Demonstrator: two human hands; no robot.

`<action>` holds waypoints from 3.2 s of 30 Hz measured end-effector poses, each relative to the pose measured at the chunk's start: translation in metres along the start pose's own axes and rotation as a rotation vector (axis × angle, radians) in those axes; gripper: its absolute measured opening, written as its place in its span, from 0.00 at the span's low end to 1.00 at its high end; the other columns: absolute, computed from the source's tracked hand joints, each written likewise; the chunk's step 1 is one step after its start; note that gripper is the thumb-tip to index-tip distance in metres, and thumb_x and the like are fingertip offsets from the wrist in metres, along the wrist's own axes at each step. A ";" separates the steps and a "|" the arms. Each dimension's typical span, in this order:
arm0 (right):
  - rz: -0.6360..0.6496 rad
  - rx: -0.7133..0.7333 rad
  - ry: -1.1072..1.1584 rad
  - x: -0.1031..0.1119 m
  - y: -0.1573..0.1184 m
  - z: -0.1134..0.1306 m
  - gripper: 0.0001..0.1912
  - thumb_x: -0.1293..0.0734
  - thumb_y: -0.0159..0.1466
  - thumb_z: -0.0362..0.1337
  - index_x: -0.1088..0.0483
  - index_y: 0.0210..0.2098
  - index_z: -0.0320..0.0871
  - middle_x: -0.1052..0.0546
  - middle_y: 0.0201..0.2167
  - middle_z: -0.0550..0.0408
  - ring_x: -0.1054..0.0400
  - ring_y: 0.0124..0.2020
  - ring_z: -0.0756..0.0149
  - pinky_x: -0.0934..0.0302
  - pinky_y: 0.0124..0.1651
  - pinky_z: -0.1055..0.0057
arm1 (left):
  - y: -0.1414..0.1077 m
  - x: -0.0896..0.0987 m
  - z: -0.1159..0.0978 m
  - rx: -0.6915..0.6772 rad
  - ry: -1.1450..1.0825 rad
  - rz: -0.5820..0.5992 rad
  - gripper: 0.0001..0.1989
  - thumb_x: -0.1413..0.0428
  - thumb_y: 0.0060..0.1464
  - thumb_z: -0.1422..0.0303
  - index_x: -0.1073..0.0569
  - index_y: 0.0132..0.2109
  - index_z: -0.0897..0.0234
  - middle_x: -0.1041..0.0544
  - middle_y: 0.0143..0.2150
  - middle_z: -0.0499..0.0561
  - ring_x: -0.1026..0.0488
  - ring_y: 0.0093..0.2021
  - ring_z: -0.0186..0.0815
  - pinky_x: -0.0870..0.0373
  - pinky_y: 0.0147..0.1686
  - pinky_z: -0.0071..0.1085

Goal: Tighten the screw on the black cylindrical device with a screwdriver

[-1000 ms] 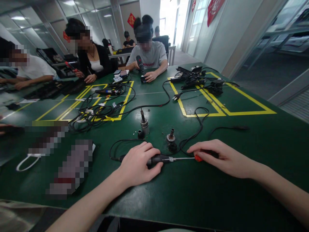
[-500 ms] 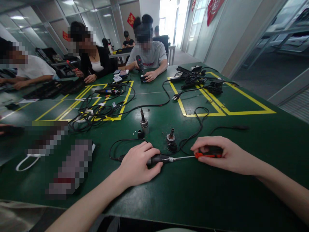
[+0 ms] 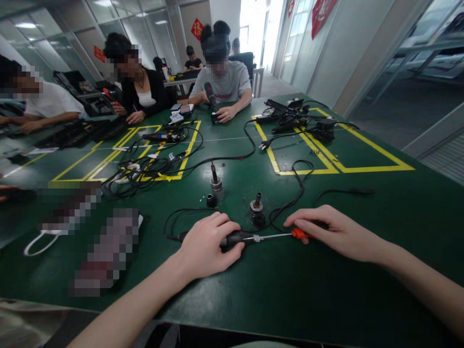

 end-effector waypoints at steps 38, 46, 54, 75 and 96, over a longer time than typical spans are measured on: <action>0.068 0.003 -0.039 -0.004 -0.001 -0.001 0.27 0.39 0.76 0.58 0.17 0.46 0.46 0.19 0.27 0.53 0.26 0.27 0.62 0.33 0.32 0.68 | 0.001 0.000 0.000 -0.018 -0.002 -0.017 0.10 0.39 0.65 0.64 0.18 0.49 0.63 0.19 0.42 0.52 0.22 0.42 0.41 0.25 0.41 0.36; 0.037 0.003 -0.041 -0.003 -0.002 0.006 0.21 0.33 0.72 0.54 0.17 0.47 0.45 0.18 0.29 0.52 0.26 0.28 0.61 0.33 0.32 0.69 | 0.000 0.000 0.000 -0.017 -0.006 -0.018 0.10 0.39 0.65 0.64 0.18 0.49 0.63 0.19 0.41 0.51 0.22 0.41 0.41 0.25 0.41 0.36; 0.050 0.014 -0.082 -0.006 0.000 0.001 0.23 0.37 0.74 0.54 0.17 0.47 0.45 0.18 0.29 0.53 0.26 0.29 0.61 0.33 0.33 0.68 | 0.000 0.000 0.001 -0.030 0.000 -0.021 0.10 0.39 0.65 0.64 0.18 0.49 0.63 0.19 0.41 0.51 0.22 0.41 0.41 0.25 0.41 0.36; 0.037 0.055 -0.066 -0.007 -0.004 -0.013 0.24 0.38 0.75 0.55 0.16 0.49 0.47 0.15 0.35 0.49 0.21 0.35 0.58 0.27 0.37 0.66 | 0.000 -0.002 0.001 -0.002 0.009 -0.004 0.09 0.39 0.65 0.63 0.19 0.49 0.61 0.19 0.42 0.51 0.22 0.43 0.41 0.24 0.43 0.37; 0.035 -0.067 -0.007 -0.008 -0.007 -0.017 0.31 0.39 0.74 0.65 0.17 0.51 0.48 0.19 0.29 0.52 0.26 0.29 0.61 0.31 0.34 0.66 | 0.000 -0.002 -0.001 0.005 0.005 -0.003 0.10 0.39 0.65 0.63 0.18 0.48 0.61 0.18 0.42 0.52 0.22 0.42 0.42 0.24 0.43 0.37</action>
Point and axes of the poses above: each hand's wrist, its own y-axis towards the middle knuckle, its own x-axis out of the back of the hand, z = x × y, the point moved 2 cm from there along y, towards the middle knuckle
